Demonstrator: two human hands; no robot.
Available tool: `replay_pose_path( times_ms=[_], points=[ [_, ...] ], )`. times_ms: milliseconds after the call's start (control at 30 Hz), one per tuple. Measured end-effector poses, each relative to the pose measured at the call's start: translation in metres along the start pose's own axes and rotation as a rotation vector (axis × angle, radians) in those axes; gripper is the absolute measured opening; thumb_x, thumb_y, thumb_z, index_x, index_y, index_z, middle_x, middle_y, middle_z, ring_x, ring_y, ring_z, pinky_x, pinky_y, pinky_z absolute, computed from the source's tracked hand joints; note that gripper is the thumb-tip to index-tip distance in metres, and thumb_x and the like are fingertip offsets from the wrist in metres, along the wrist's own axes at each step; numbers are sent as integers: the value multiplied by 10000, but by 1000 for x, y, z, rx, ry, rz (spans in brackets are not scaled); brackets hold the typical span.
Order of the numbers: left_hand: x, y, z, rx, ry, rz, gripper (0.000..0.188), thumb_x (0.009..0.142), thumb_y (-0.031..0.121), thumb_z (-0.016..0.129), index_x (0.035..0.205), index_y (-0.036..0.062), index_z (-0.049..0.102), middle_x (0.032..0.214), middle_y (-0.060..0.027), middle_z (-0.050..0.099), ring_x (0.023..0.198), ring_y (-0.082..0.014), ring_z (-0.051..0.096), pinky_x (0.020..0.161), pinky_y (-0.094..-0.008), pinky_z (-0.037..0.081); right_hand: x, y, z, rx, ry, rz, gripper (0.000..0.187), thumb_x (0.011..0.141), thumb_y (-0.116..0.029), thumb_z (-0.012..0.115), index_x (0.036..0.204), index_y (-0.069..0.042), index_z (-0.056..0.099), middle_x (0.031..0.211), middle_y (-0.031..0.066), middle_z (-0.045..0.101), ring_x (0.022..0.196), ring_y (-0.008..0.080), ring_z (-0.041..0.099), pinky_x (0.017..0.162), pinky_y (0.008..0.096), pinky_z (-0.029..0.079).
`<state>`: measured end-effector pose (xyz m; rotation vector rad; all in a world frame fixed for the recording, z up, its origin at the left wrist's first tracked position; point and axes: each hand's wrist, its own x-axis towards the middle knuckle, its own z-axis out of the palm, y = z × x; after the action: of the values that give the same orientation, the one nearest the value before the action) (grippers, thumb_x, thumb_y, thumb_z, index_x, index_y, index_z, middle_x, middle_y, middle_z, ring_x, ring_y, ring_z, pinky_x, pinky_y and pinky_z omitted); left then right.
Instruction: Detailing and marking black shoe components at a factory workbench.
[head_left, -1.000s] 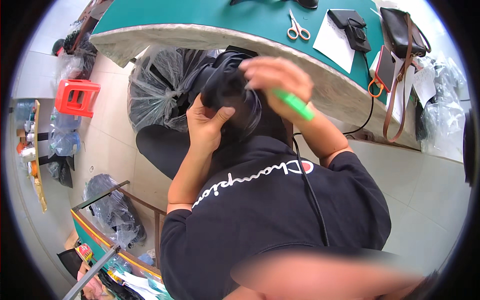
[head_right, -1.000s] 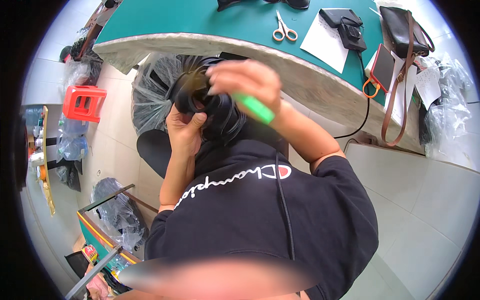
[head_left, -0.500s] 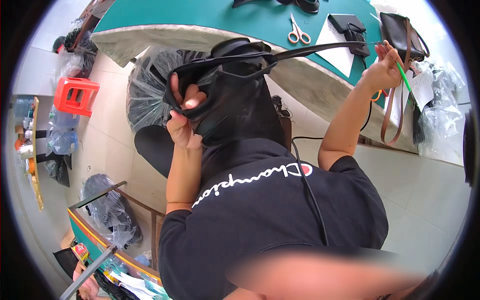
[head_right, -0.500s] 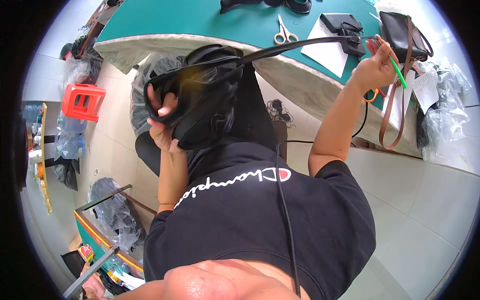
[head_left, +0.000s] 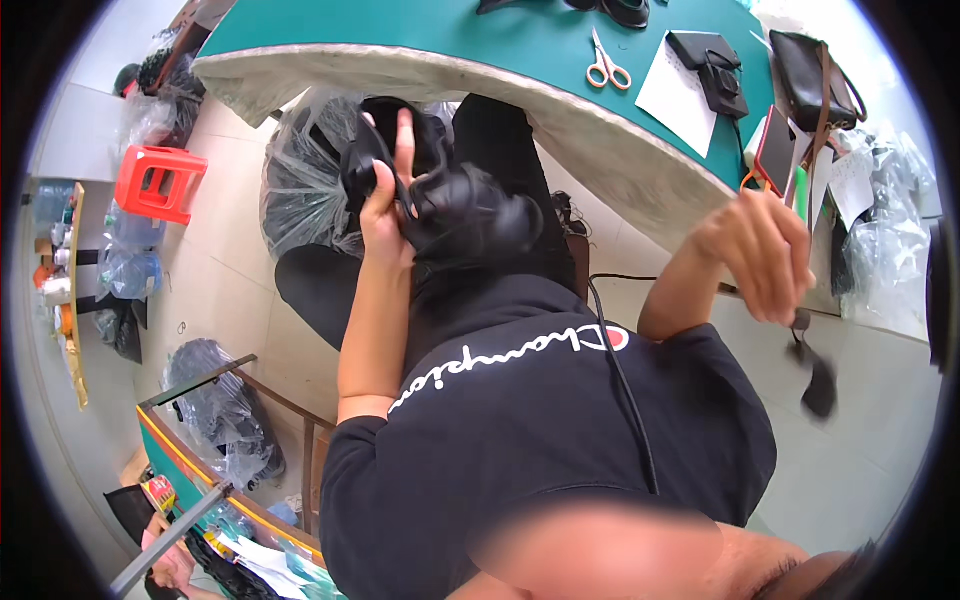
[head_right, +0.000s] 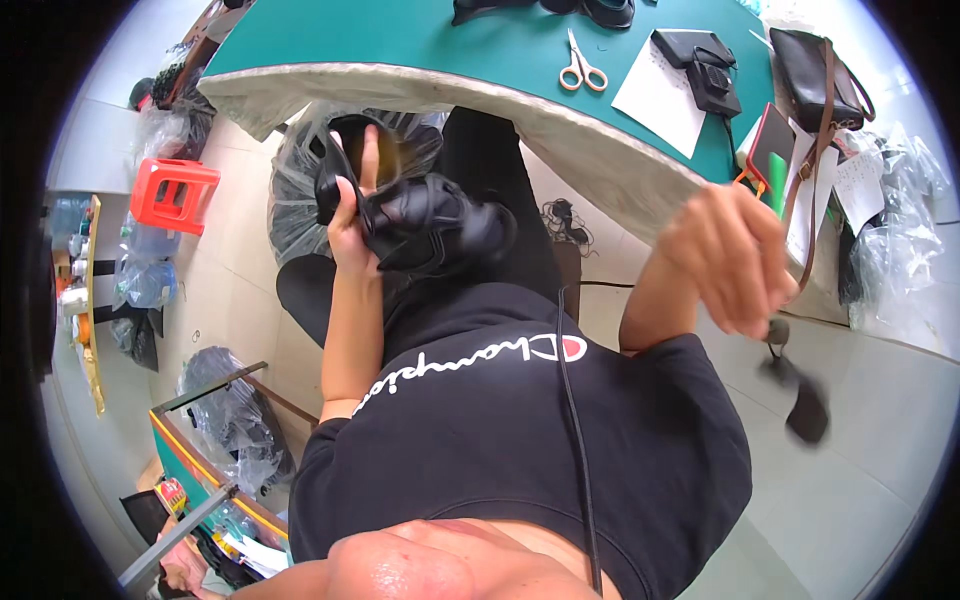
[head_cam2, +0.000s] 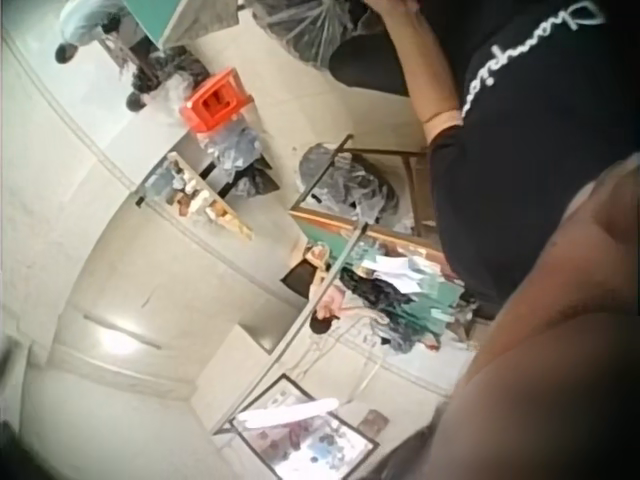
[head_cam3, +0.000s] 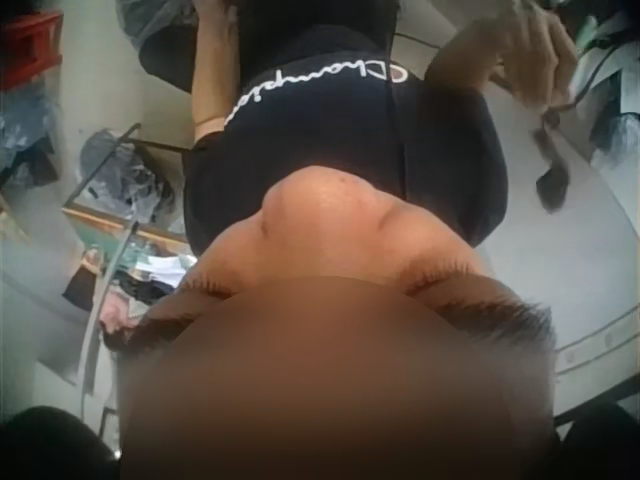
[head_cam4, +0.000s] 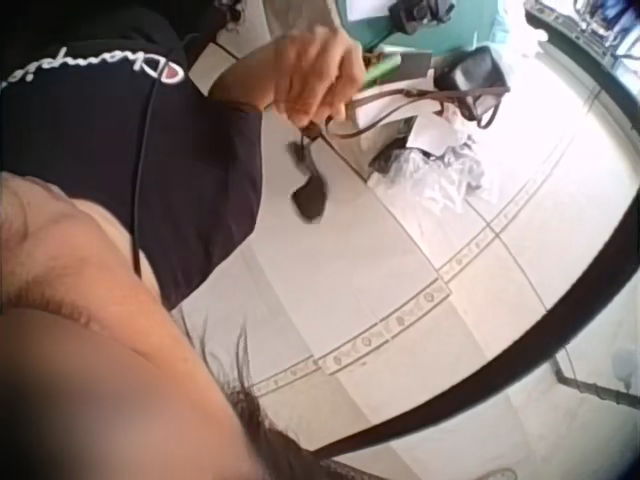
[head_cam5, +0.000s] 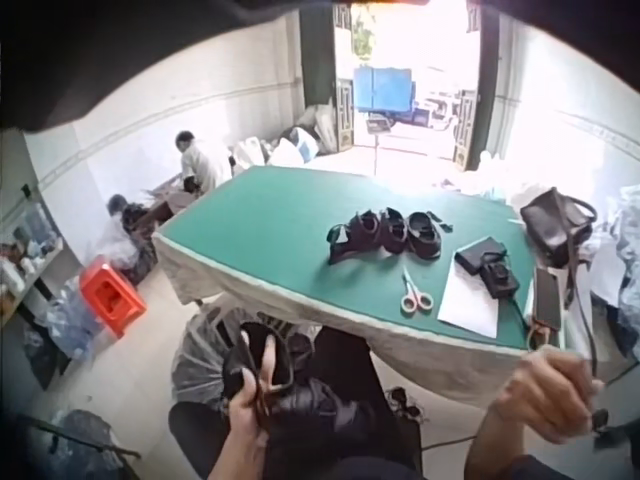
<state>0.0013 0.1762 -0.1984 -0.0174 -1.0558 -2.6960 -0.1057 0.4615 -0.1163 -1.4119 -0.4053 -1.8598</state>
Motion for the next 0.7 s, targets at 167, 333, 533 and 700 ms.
replay_pose_path(
  times_ms=[167,333,533,700],
  points=[
    [-4,6,-13,-120,-60,25,616,989,429,342,1487,336,-10,1529,-170,169,841,-221,600,796,-365,517,-44,-33,25,-1082,906,497,156,793,-127,720,752,3,643,729,134,643,631,216,641,573,335,518],
    [-4,1,-9,-348,-45,-65,597,999,419,271,1490,248,-23,1516,-195,176,1308,-317,387,1103,-484,299,-57,-10,-26,-1822,967,1056,234,810,-186,701,849,41,654,946,101,653,825,166,615,721,288,490],
    [-2,-8,-8,-755,-62,-160,577,991,427,302,1478,162,141,1510,-184,207,1352,-328,310,1110,-499,270,-79,89,-75,-383,1089,644,228,948,-290,533,917,-73,594,1265,132,518,1182,276,493,929,480,420],
    [-9,-5,7,-424,71,-168,647,940,407,481,1461,135,212,1470,-146,306,1343,-319,325,1105,-495,265,-64,101,-94,-640,1118,339,231,958,-290,525,922,-84,625,1145,71,550,1069,179,509,883,352,424]
  ],
)
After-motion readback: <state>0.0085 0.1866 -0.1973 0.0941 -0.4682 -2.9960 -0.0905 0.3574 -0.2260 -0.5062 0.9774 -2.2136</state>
